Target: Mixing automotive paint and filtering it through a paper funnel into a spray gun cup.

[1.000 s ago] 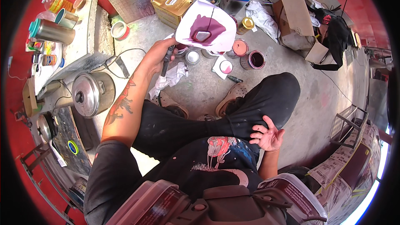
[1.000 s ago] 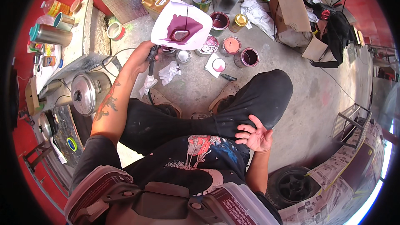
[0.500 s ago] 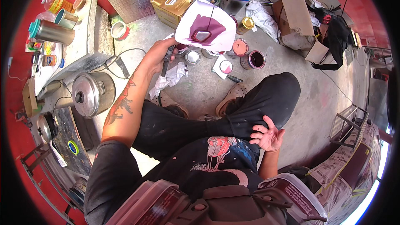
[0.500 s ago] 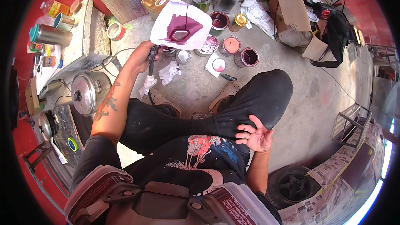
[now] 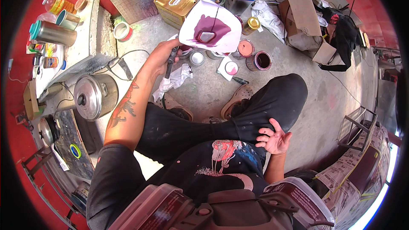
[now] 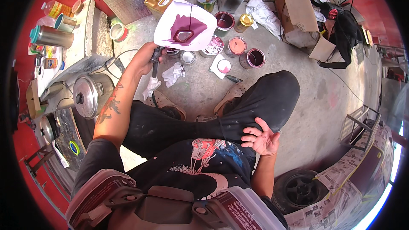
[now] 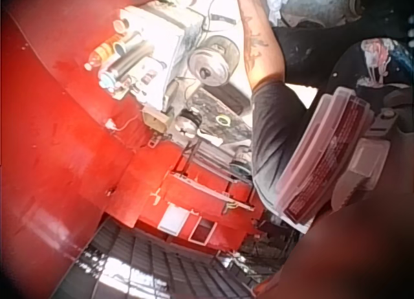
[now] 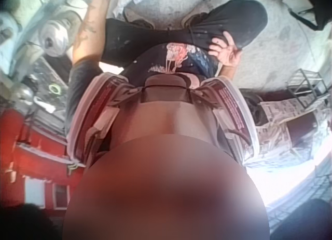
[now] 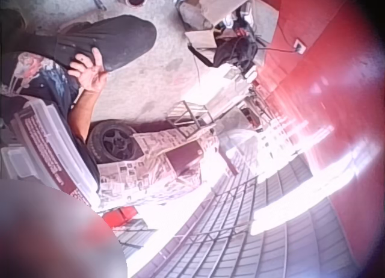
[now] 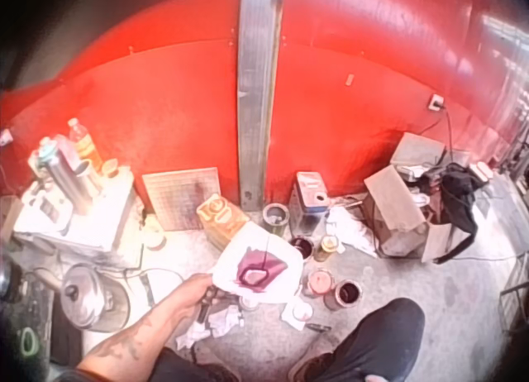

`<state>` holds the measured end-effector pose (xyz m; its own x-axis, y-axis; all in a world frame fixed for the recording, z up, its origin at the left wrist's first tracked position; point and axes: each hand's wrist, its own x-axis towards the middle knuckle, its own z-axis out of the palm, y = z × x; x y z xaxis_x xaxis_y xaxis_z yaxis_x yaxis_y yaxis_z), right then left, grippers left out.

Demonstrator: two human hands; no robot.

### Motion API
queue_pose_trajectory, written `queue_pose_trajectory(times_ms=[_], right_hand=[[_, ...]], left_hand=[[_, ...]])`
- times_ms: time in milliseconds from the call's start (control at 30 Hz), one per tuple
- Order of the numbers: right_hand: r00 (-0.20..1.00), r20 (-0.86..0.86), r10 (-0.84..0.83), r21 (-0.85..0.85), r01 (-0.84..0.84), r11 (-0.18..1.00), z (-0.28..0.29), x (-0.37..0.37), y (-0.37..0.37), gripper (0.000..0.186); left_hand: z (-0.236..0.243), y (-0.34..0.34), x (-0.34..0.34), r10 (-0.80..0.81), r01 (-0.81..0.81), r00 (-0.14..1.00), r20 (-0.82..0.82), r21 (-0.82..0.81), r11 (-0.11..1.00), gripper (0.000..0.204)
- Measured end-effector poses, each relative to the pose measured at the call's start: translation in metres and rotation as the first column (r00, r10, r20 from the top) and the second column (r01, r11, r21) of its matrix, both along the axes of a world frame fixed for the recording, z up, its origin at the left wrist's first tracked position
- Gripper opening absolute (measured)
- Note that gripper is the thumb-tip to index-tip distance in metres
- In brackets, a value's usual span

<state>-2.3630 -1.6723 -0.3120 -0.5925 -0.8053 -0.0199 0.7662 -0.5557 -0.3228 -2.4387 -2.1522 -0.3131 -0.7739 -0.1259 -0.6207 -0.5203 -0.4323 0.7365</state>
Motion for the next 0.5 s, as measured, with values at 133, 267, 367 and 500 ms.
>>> queue_pose_trajectory(times_ms=[133, 267, 367, 500], right_hand=[[1.000, 0.003, -0.006, 0.013, 0.006, 1.000, 0.0000, 0.0006, -0.0001, 0.085], [1.000, 0.001, -0.007, 0.011, 0.007, 1.000, -0.0003, 0.0004, -0.0001, 0.085], [1.000, -0.001, -0.003, 0.007, 0.003, 1.000, -0.0004, 0.0002, 0.0001, 0.085], [1.000, -0.006, 0.001, -0.007, -0.001, 1.000, -0.0005, 0.0000, 0.0002, 0.084]], left_hand=[[-0.0019, -0.0006, -0.0004, -0.001, 0.001, 1.000, -0.002, -0.009, 1.000, 0.028], [-0.0019, -0.0005, -0.0004, -0.004, 0.004, 1.000, -0.008, -0.006, 1.000, 0.027], [0.0004, -0.0024, -0.0006, -0.028, 0.028, 1.000, 0.001, -0.007, 1.000, 0.023], [0.0009, -0.0033, -0.0011, -0.063, 0.064, 0.998, 0.014, -0.008, 0.998, 0.021]])
